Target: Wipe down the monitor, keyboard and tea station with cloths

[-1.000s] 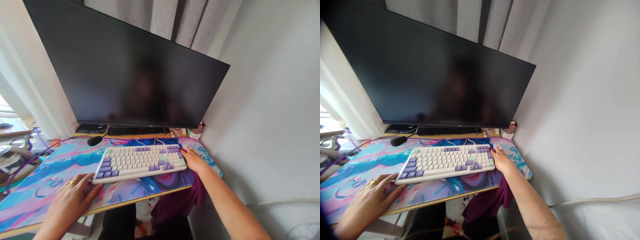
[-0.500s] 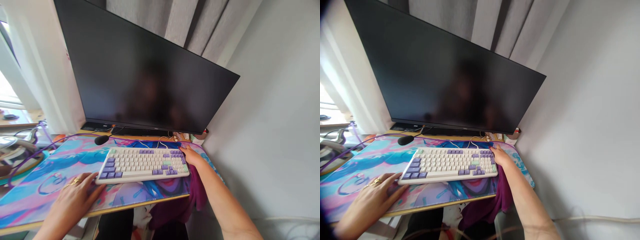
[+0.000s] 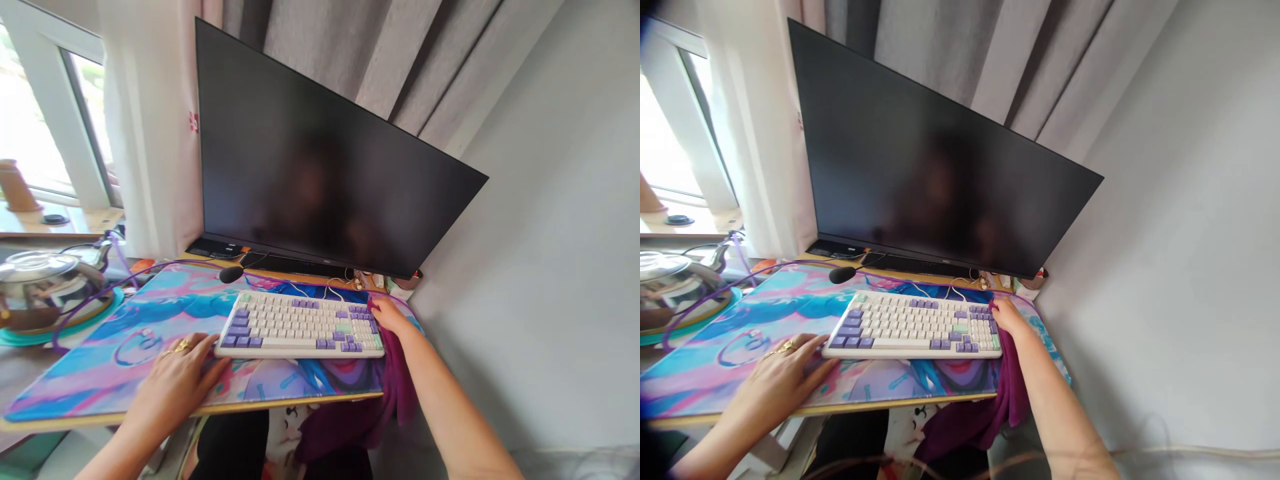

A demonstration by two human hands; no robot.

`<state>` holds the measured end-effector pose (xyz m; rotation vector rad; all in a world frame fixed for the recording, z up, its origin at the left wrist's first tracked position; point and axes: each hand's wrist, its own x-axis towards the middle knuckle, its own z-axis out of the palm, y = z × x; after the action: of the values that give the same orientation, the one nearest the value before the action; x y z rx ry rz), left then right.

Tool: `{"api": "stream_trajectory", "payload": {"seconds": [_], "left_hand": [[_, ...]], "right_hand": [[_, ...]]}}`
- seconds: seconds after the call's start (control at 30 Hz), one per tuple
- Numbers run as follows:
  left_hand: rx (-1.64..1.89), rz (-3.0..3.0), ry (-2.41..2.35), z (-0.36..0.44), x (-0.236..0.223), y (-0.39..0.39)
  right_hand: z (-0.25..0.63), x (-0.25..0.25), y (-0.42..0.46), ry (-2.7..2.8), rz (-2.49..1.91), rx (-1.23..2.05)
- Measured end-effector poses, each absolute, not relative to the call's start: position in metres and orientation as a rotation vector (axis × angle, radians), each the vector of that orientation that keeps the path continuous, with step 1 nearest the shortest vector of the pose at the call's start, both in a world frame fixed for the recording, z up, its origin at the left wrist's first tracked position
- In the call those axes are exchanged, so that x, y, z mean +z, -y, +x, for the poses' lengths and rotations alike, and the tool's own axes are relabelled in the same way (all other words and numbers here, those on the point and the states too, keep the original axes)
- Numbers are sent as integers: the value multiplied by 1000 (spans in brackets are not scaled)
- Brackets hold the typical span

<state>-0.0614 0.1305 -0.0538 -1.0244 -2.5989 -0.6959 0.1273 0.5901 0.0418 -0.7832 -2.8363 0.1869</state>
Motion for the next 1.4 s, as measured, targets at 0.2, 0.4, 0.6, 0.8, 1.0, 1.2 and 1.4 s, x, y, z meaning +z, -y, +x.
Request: {"api": "stream_trajectory", "payload": {"seconds": [0.2,0.4,0.6,0.8,1.0,1.2,1.4], "left_hand": [[-772,-1043,2601,-55,-45,-130],[-783,-1023,2616,-49,-44,-130],[-747,-1038,2656,-43,-38,-130],[-737,-1007,2690,-38,-33,-129],[-763,-1019,2702,-36,-33,-127],[-834,-1014,2698,-34,-35,-127],[-879,-1016,2700,-32,-30,-126]], "right_hand": [[103,47,-567,3024,-935,-45],[81,52,-543,3105,-990,-206],[58,56,-510,3168,-927,-299],[30,56,-467,3200,-738,-345],[1,57,-426,3221,-579,-356],[-26,61,-385,3234,-433,-319],[-54,62,-345,3235,-279,-286]]}}
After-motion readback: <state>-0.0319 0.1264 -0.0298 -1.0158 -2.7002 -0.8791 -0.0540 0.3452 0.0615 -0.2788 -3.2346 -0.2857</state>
